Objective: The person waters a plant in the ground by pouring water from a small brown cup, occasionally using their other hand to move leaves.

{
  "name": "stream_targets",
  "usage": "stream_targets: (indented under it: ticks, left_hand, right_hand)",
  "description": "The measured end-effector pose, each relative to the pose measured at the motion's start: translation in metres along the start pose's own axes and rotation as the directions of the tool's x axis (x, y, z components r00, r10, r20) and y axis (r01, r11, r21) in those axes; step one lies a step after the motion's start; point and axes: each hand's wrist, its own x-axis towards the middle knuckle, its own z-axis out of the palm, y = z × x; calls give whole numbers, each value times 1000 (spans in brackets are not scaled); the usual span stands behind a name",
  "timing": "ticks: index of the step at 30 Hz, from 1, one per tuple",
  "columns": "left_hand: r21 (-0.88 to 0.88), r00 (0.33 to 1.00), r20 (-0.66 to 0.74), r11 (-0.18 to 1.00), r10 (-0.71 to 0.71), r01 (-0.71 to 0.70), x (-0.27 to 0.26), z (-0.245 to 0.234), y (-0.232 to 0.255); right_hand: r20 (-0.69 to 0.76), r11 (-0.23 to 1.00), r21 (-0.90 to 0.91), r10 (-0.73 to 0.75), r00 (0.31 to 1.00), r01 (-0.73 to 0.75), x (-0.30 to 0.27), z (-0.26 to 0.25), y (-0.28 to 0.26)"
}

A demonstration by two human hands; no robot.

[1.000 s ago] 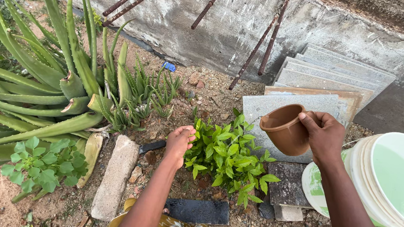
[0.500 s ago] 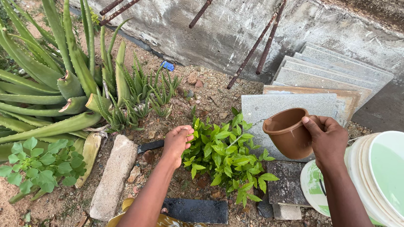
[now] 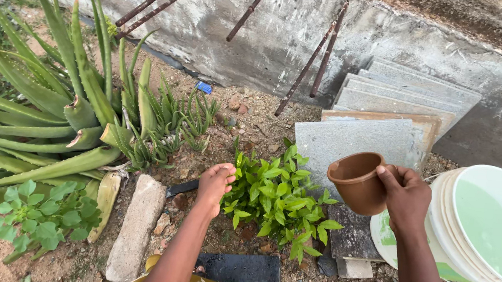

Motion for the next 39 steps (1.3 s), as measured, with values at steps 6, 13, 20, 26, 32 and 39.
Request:
stream_targets:
  ticks: [6, 13, 20, 26, 32, 39]
  left_hand:
    - [16, 1000, 4, 1000, -10, 10, -1, -1, 0]
    - [19, 1000, 8, 1000, -10, 10, -1, -1, -2]
    - [50, 1000, 4, 999, -18, 17, 0, 0, -2]
    - [46, 1000, 7, 999, -22, 22, 0, 1, -2]
    - [19, 1000, 13, 1000, -13, 13, 2, 0, -5]
    - [28, 1000, 4, 999, -16, 16, 2, 1, -4]
  right_hand:
    - [-25, 1000, 1, 18, 1000, -18, -9, -9, 9]
    - [-43, 997, 55, 62, 997, -59, -11, -13, 15]
    - [-57, 993, 77, 92, 994, -88, -13, -15, 27]
    - [-57, 994, 72, 84, 995, -79, -15, -17, 32]
    - [-66, 994, 54, 99, 993, -96, -14, -17, 34]
    - [-55, 992, 75, 110, 992, -106, -13, -16, 39]
